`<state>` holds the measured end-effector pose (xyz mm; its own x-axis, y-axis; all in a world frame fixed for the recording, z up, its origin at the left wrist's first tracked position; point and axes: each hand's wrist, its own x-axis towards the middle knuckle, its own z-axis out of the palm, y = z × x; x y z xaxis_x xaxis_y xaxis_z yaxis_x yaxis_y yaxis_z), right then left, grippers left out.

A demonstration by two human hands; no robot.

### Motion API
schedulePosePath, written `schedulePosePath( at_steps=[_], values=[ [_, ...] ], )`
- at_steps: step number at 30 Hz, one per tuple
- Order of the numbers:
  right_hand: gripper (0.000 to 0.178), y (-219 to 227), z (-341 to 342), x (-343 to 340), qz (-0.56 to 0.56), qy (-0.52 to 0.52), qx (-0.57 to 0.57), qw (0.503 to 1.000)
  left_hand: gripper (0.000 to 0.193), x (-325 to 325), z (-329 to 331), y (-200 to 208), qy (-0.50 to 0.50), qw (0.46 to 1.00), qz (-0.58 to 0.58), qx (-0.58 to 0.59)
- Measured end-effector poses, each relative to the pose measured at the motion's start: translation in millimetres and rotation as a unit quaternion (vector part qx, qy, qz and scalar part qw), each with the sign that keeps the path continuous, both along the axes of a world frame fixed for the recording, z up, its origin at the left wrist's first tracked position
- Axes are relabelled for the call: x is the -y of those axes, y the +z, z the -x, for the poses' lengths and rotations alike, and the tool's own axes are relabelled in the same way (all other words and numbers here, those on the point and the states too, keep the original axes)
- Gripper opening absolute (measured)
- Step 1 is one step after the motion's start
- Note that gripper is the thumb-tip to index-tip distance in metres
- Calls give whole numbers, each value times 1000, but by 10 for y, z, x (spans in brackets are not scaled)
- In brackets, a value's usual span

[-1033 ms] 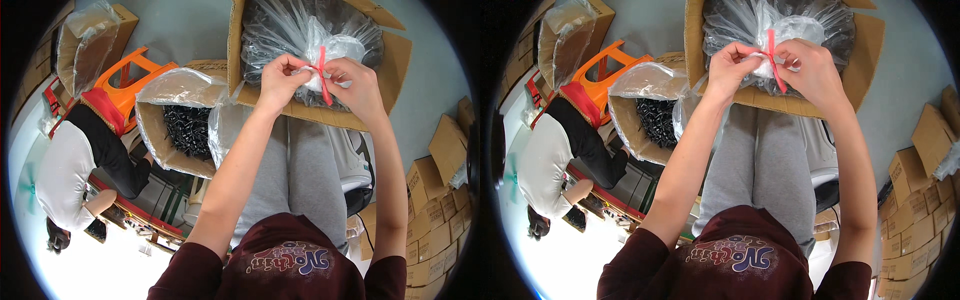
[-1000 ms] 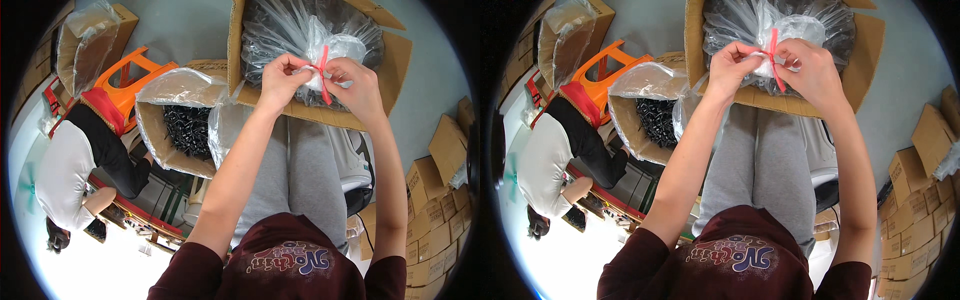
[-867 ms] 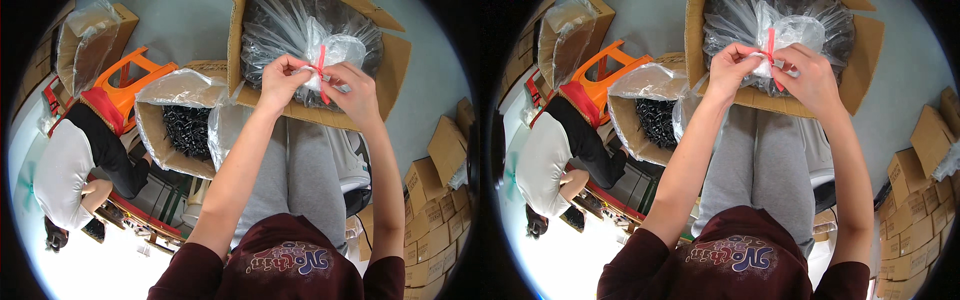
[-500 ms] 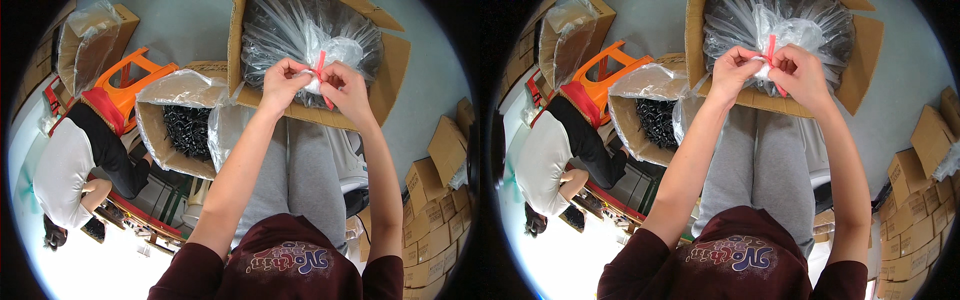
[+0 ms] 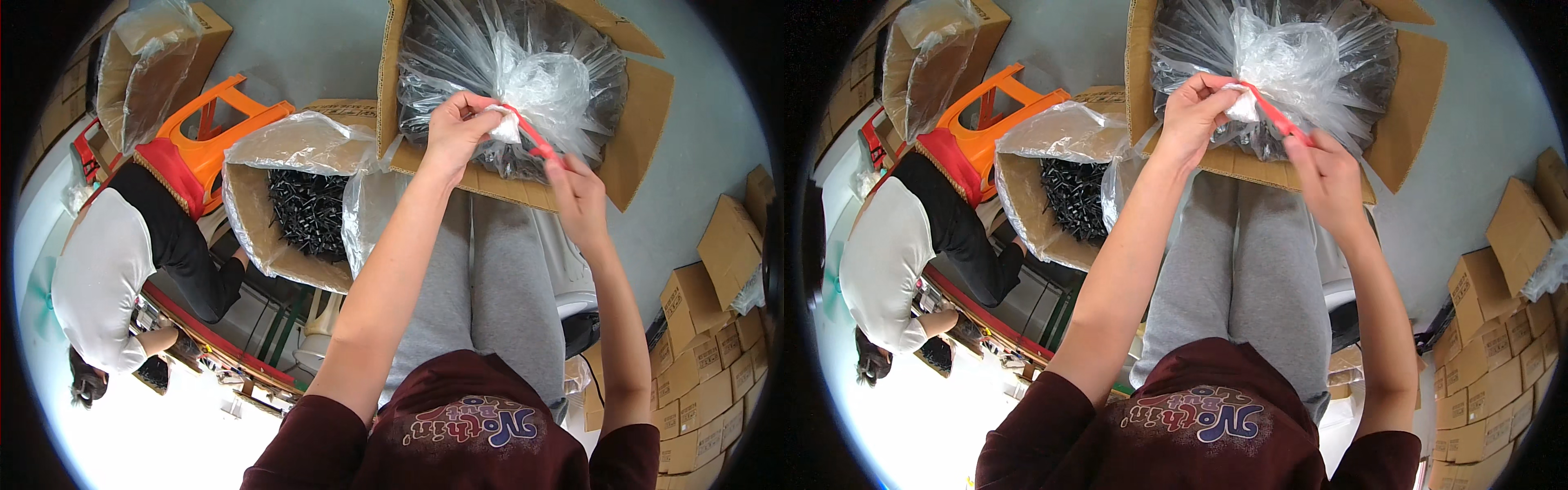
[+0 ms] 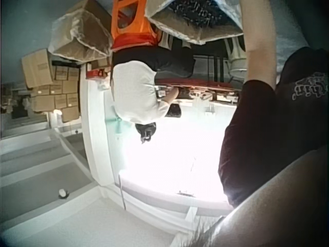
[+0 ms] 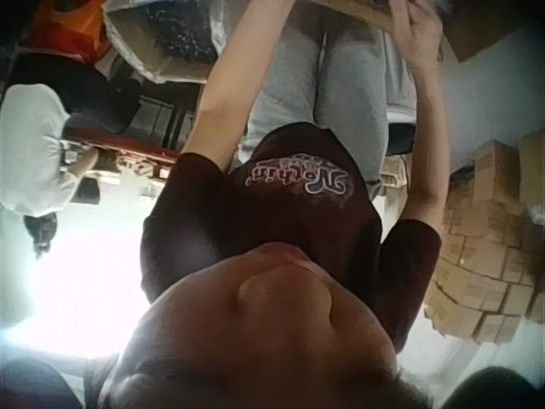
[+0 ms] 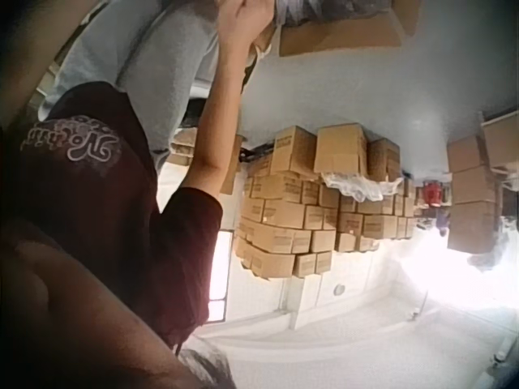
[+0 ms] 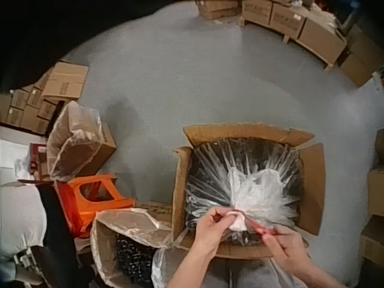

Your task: Use a crimping machine to process wires and then tie a plastic bag of components with a ribbon.

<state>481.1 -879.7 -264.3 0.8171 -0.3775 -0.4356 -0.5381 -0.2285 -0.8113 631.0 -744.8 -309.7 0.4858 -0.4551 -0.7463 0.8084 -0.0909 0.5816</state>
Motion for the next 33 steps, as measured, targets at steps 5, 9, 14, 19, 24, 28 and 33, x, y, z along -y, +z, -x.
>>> schedulePosePath(
  at_steps=[5,9,14,19,24,28,33],
  values=[
    [10,56,132,-23,105,-71,-30,992,18,-29,19,77,6,996,46,-73],
    [18,146,-177,-77,373,-37,139,917,24,-57,-30,173,-26,995,48,-79],
    [22,-12,-328,122,407,130,140,893,28,-41,-35,234,-52,994,43,-80],
    [16,-163,-264,45,88,36,25,995,27,28,-78,273,-71,994,54,-62],
    [14,110,-398,-409,-382,-197,-23,903,32,-77,-70,298,-140,984,-42,99],
    [17,146,-484,-522,-360,-237,-2,903,36,-302,-94,464,-60,992,26,-105],
    [22,50,-453,-595,-134,-146,-11,980,25,-132,-101,434,-212,973,-53,72]
  ],
)
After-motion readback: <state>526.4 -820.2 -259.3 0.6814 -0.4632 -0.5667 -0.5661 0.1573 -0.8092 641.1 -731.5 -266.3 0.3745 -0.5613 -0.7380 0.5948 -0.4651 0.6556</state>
